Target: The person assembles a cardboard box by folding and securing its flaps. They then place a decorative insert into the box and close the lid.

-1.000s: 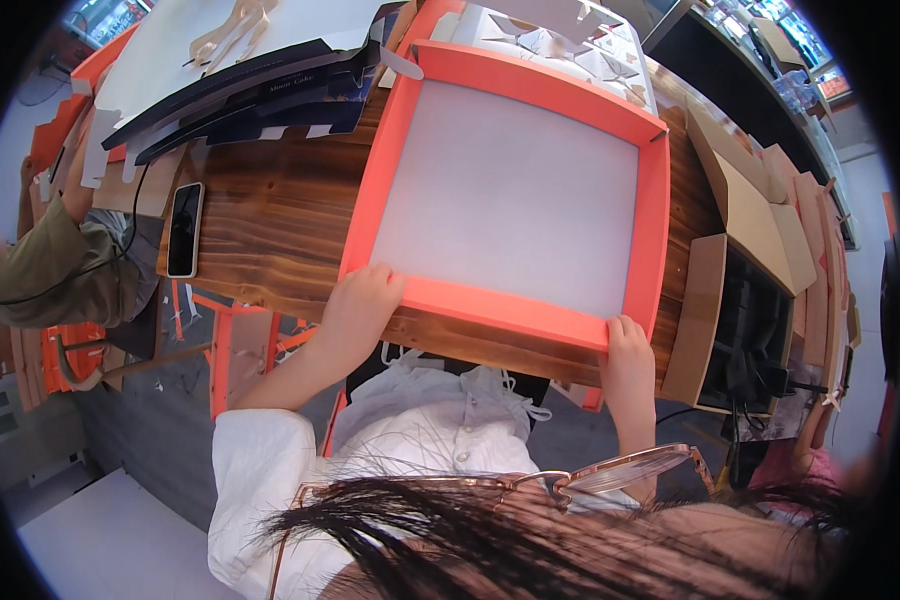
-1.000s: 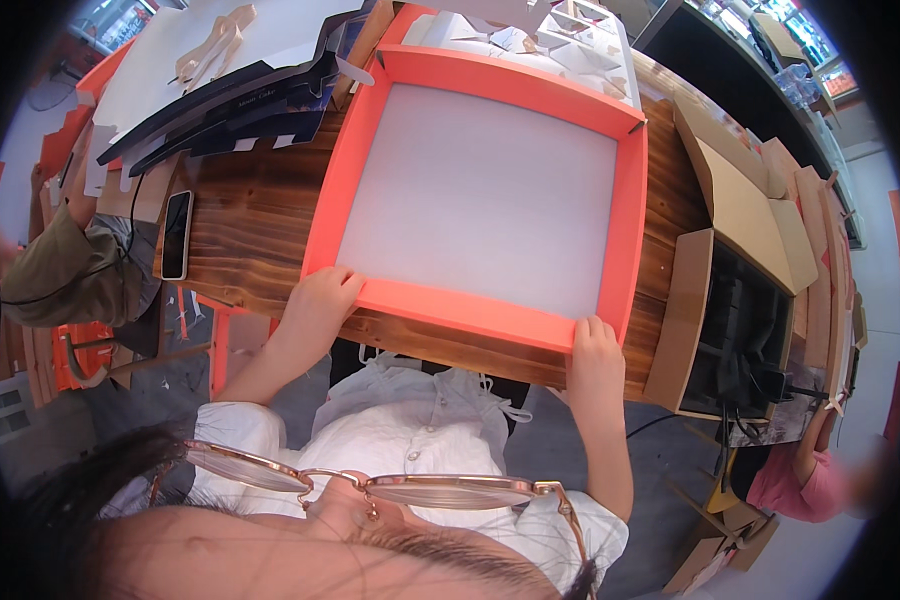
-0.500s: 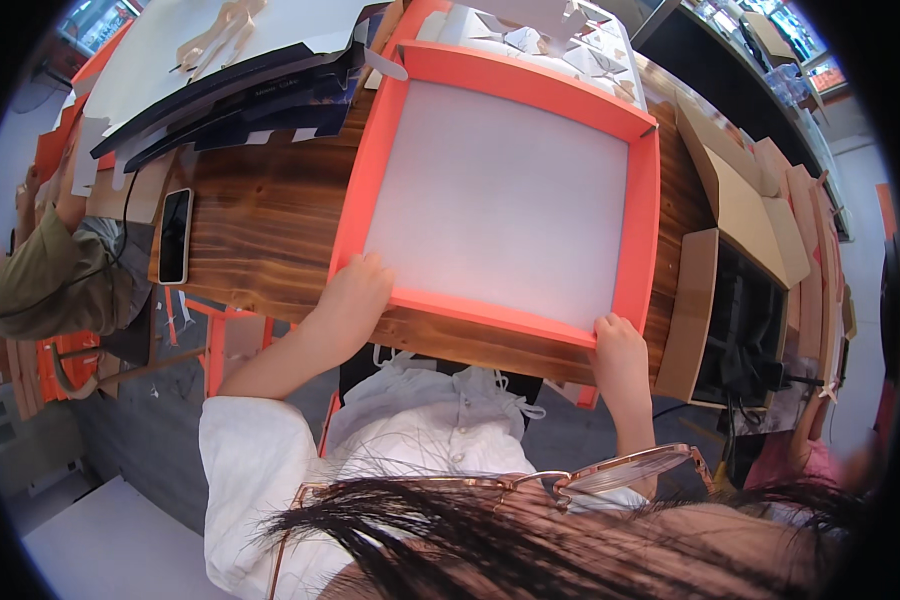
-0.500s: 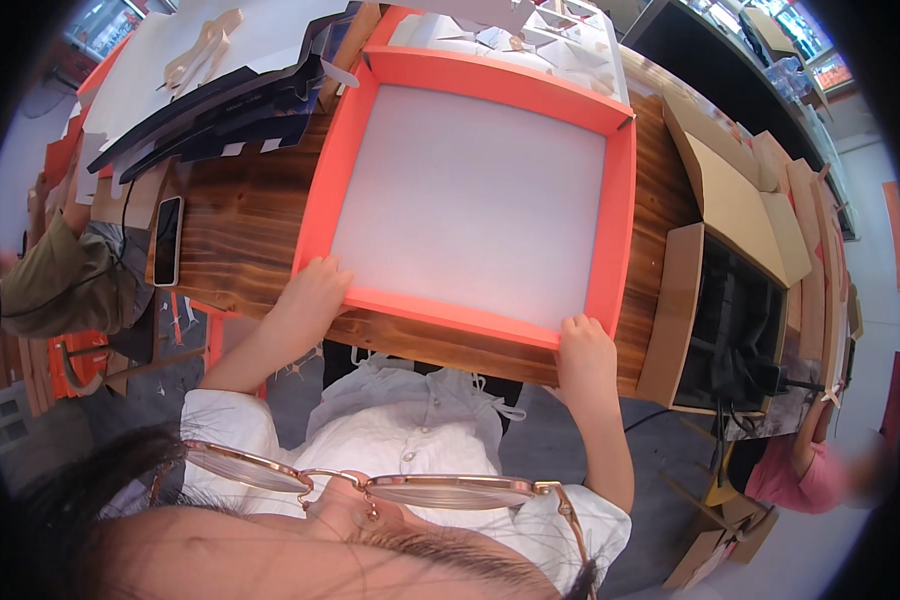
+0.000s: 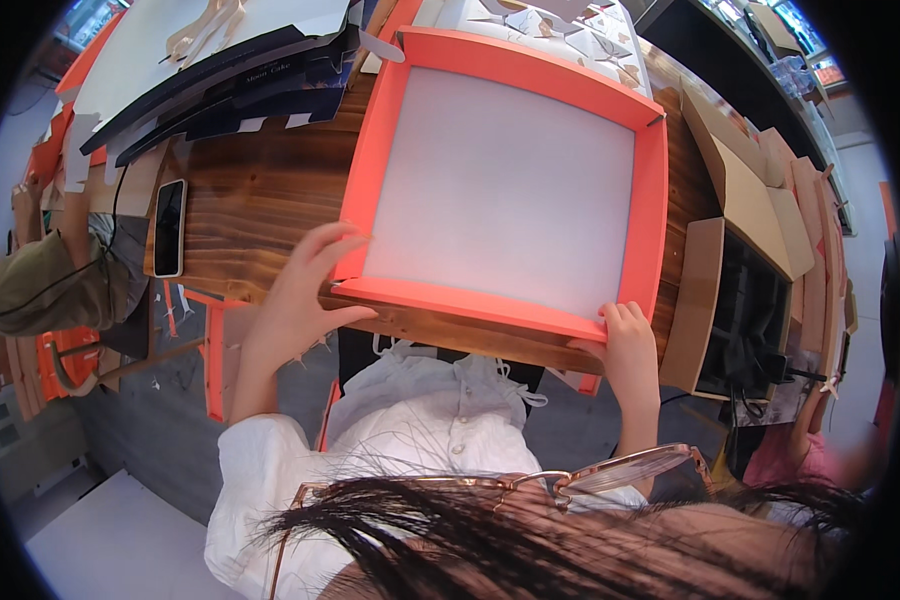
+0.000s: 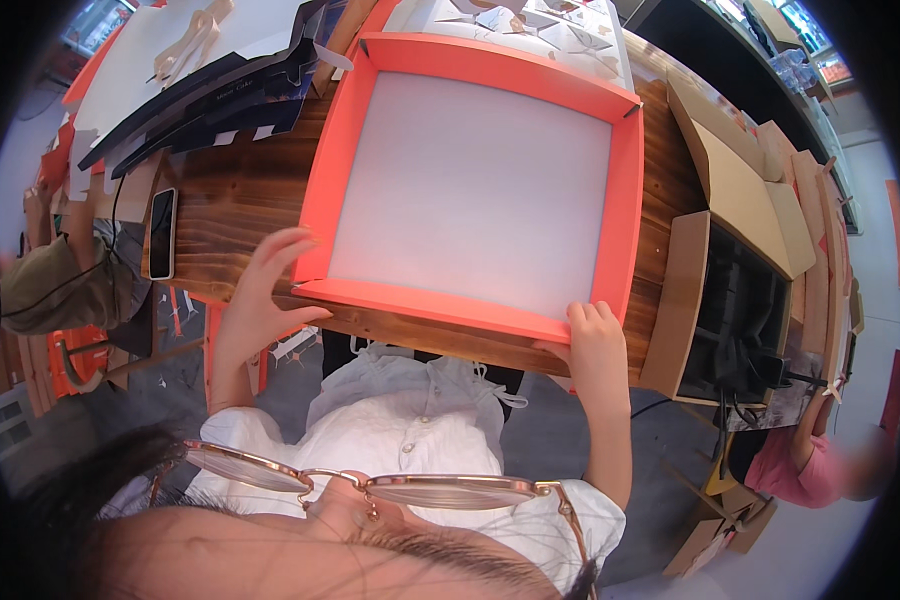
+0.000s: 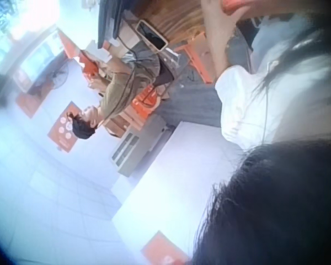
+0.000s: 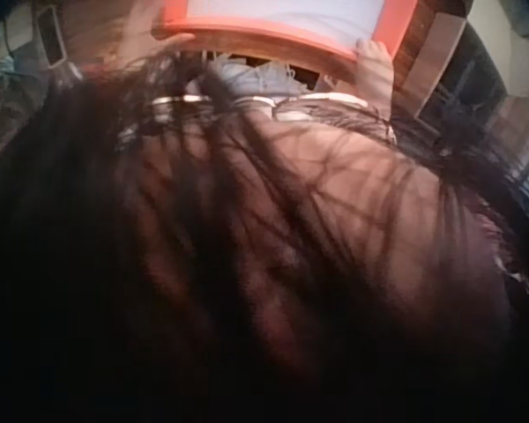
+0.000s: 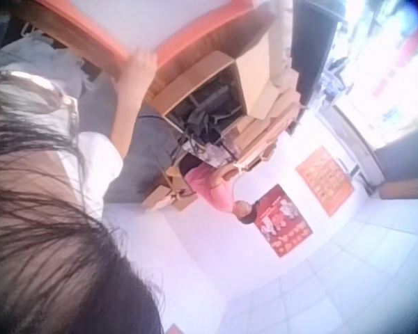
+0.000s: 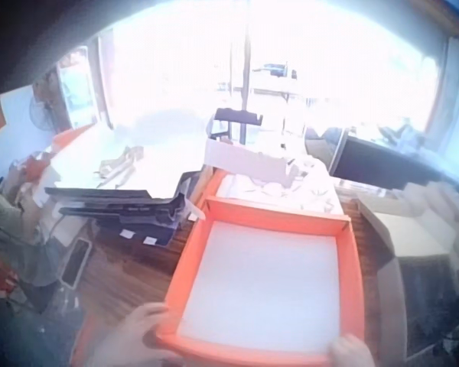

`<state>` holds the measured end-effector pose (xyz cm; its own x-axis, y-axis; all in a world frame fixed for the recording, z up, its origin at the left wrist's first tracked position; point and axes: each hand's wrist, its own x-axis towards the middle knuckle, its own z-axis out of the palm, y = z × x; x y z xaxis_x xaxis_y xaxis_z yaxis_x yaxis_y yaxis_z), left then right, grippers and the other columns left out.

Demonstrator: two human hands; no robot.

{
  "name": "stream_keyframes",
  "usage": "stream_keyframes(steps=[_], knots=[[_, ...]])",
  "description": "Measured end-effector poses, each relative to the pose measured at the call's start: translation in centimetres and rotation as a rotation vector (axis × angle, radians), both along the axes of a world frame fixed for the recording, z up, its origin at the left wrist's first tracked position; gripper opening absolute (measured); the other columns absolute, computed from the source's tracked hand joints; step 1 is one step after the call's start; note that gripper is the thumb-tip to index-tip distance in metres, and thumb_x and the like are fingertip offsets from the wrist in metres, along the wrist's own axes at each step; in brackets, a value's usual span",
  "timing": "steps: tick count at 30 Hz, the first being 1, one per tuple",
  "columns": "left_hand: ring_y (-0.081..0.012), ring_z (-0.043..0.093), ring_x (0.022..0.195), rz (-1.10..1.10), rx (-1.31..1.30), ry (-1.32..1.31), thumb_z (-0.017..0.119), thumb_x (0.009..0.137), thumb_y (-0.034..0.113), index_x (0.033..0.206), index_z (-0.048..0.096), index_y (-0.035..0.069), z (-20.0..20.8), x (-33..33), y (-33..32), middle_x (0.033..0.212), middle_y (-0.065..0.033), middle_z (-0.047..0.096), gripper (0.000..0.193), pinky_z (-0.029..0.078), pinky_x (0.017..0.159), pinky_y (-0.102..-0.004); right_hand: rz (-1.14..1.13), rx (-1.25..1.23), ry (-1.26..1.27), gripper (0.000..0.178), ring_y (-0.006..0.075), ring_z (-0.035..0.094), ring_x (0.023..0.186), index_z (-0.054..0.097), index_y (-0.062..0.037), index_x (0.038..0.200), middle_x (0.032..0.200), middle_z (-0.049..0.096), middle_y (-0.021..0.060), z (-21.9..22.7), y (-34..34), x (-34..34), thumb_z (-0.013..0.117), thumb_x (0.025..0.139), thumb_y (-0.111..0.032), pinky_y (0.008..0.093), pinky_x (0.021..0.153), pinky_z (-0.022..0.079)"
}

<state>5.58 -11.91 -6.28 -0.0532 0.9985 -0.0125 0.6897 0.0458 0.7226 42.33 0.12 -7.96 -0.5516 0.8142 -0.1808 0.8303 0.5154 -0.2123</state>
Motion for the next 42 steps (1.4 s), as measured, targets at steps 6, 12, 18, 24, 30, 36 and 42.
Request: stream_keyframes(steps=[6, 12, 18, 24, 30, 36, 42], knots=[[-0.0284, 0.046, 0.127, 0.204, 0.051, -0.008, 0.085, 0.058, 0.009, 0.141, 0.039, 0.008, -2.4, -0.7, -0.9, 0.139, -0.0110, 0.045, 0.094, 0.037, 0.108, -0.0393, -0.042, 0.052, 0.434, 0.045, 0.0319, 0.053, 0.111, 0.058, -0.0007, 0.110, 0.116, 0.059, 0.0142, 2.1, -0.2, 1.6, 0.075, 0.073, -0.020, 0.0401, 0.095, 0.044], [-0.0262, 0.049, 0.126, 0.301, -0.047, -0.332, 0.084, 0.065, 0.010, 0.150, 0.018, 0.008, -4.1, 0.3, -0.5, 0.139, -0.0131, 0.047, 0.108, 0.039, 0.106, -0.0375, -0.364, -0.029, 0.664, 0.056, 0.0284, 0.049, 0.123, 0.047, 0.0004, 0.132, 0.131, 0.053, 0.0156, 0.8, 0.4, 5.9, 0.069, 0.083, -0.018, 0.0362, 0.103, 0.039], [-0.0243, 0.058, 0.113, 0.239, -0.090, -0.394, 0.083, 0.063, 0.009, 0.151, 0.018, 0.008, -4.5, 0.5, 0.6, 0.128, -0.0164, 0.055, 0.109, 0.047, 0.097, -0.0373, -0.401, -0.260, 0.486, 0.099, 0.0293, 0.040, 0.134, 0.025, -0.0033, 0.147, 0.144, 0.042, 0.0177, 1.3, -0.6, 5.7, 0.083, 0.068, -0.016, 0.0357, 0.108, 0.035], [-0.0245, 0.059, 0.109, 0.221, -0.065, -0.239, 0.084, 0.064, 0.013, 0.148, 0.027, 0.009, -5.1, 0.4, 0.7, 0.122, -0.0172, 0.059, 0.102, 0.048, 0.092, -0.0362, -0.404, -0.156, 0.442, 0.084, 0.0350, 0.062, 0.100, 0.027, -0.0064, 0.147, 0.109, 0.061, 0.0234, 0.1, -0.9, 4.6, 0.074, 0.079, -0.015, 0.0377, 0.085, 0.049], [-0.0234, 0.060, 0.107, 0.205, -0.039, -0.221, 0.080, 0.069, 0.008, 0.148, 0.028, 0.008, -5.2, 0.7, 0.4, 0.123, -0.0172, 0.060, 0.094, 0.048, 0.091, -0.0346, -0.313, 0.080, 0.315, 0.078, 0.0330, 0.064, 0.074, 0.034, -0.0041, 0.144, 0.081, 0.063, 0.0199, -1.2, -1.5, 5.1, 0.074, 0.079, -0.022, 0.0377, 0.068, 0.050], [-0.0234, 0.060, 0.108, 0.213, -0.113, -0.279, 0.076, 0.071, 0.001, 0.148, 0.027, 0.009, -3.9, 1.3, 0.5, 0.124, -0.0170, 0.059, 0.092, 0.048, 0.091, -0.0347, -0.282, 0.136, 0.183, 0.076, 0.0302, 0.063, 0.067, 0.036, 0.0007, 0.142, 0.074, 0.062, 0.0169, -0.5, -1.7, 4.8, 0.073, 0.080, -0.025, 0.0360, 0.063, 0.050], [-0.0297, 0.058, 0.113, 0.212, -0.030, -0.193, 0.080, 0.069, 0.012, 0.148, 0.024, 0.008, -4.5, 1.4, 0.2, 0.125, -0.0186, 0.057, 0.097, 0.047, 0.093, -0.0383, -0.270, 0.154, 0.131, 0.078, 0.0305, 0.064, 0.073, 0.034, 0.0026, 0.142, 0.081, 0.063, 0.0174, 0.1, -2.0, 4.3, 0.073, 0.080, -0.026, 0.0370, 0.067, 0.051]])
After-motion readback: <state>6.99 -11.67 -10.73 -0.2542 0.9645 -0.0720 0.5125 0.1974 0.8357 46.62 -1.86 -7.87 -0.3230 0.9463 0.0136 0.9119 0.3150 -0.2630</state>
